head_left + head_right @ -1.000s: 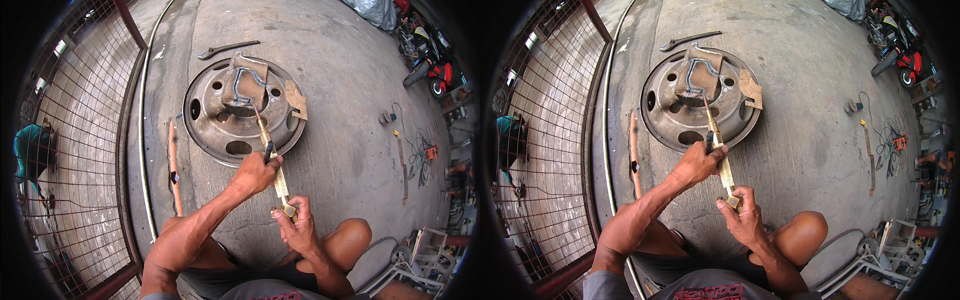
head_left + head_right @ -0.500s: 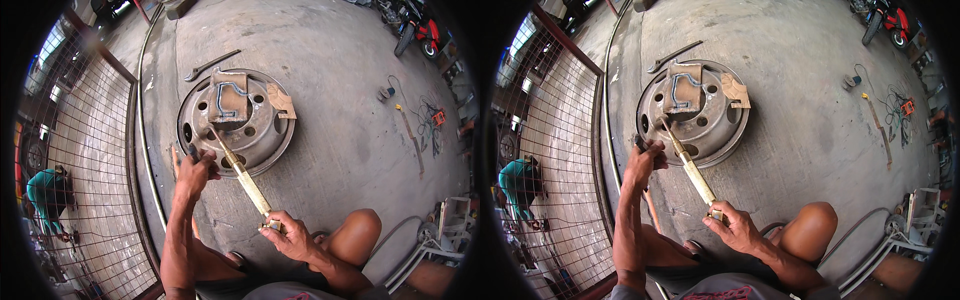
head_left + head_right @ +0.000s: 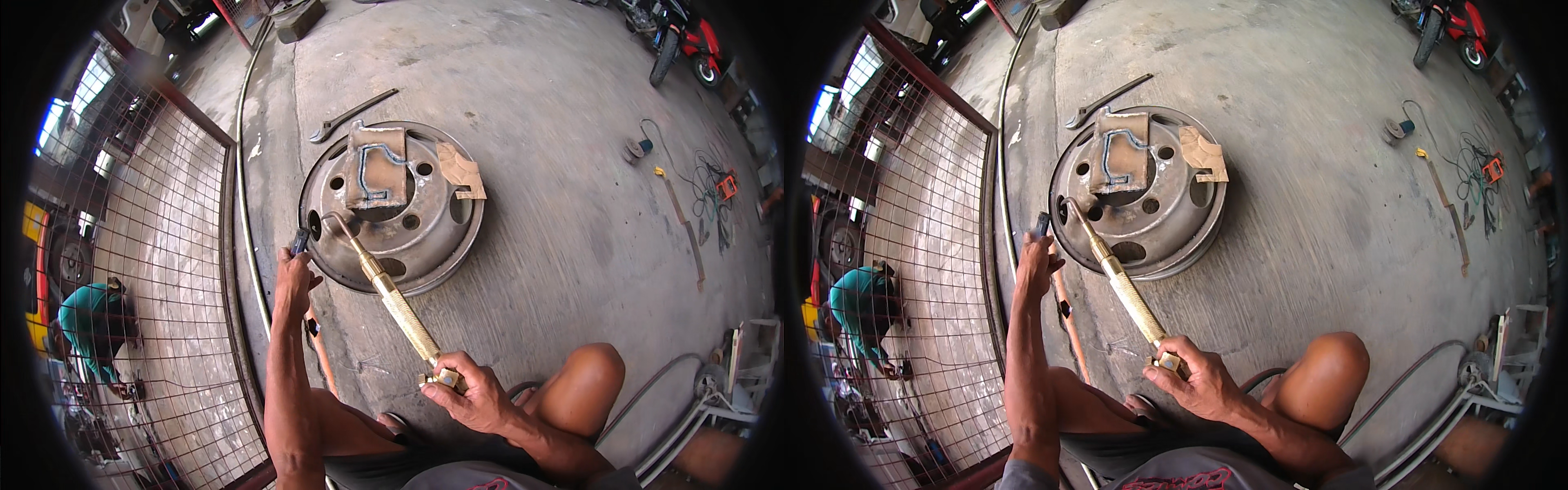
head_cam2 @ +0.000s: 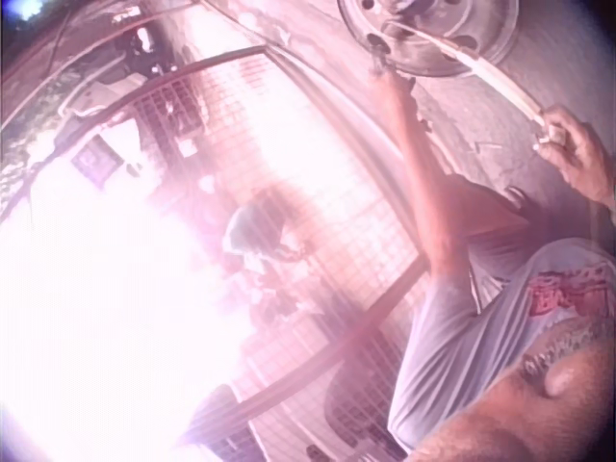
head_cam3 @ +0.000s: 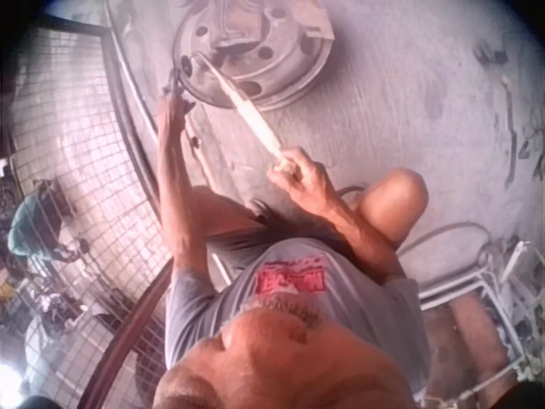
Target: The person uses a handheld welding torch to apply heat and fuse a metal bracket onto a circular metal plate. After completing the weld, the person stands up and turns off the gas valves on the connected cylinders.
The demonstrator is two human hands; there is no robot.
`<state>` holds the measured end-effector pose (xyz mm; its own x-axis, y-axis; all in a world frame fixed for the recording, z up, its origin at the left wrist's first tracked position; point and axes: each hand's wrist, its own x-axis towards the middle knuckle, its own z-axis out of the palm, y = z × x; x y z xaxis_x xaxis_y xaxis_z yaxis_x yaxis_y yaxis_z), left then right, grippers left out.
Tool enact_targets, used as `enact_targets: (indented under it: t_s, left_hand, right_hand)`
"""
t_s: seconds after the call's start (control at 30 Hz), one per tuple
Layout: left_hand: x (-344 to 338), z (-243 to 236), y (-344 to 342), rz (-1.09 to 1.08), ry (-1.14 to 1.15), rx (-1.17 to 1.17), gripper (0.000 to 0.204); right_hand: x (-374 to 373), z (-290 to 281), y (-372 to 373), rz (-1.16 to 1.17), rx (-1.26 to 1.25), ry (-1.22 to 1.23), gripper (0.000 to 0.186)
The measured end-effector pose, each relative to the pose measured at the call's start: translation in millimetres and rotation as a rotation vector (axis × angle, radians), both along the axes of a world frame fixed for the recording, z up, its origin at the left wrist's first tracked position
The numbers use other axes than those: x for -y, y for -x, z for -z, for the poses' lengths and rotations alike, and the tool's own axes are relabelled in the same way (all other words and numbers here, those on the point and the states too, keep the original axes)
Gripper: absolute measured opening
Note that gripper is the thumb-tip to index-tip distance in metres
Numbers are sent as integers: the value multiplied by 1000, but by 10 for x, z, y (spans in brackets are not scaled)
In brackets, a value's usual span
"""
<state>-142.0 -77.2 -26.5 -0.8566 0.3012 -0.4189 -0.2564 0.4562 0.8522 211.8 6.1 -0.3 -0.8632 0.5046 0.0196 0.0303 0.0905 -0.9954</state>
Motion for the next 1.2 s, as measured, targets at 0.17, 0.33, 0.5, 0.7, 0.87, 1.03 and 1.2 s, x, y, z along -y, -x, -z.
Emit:
enact_targets:
  t_s: [0.17,0.33,0.5,0.7,0.87,1.03,1.2]
  left_hand:
    - [-57,161,26,0,12,-41,27]
    - [-140,32,-3,-14,59,-84,66]
    - [-160,-37,33,-71,101,-53,93]
    - [-153,7,26,-124,57,-34,76]
    - [-215,29,-107,-75,-120,240,54]
    - [-346,-73,-423,201,27,188,57]
    - [-403,-261,-835,425,-181,216,59]
  right_hand:
    - [7,-57,-17,-65,-5,101,27]
    - [-5,-55,-79,-68,119,178,30]
    - [8,-55,-66,-73,118,185,29]
    - [-2,-109,-55,-82,125,211,28]
    - [34,-91,-30,-39,48,293,27]
    - [-37,-17,-50,-8,29,361,28]
    - [-119,-57,-60,61,74,379,28]
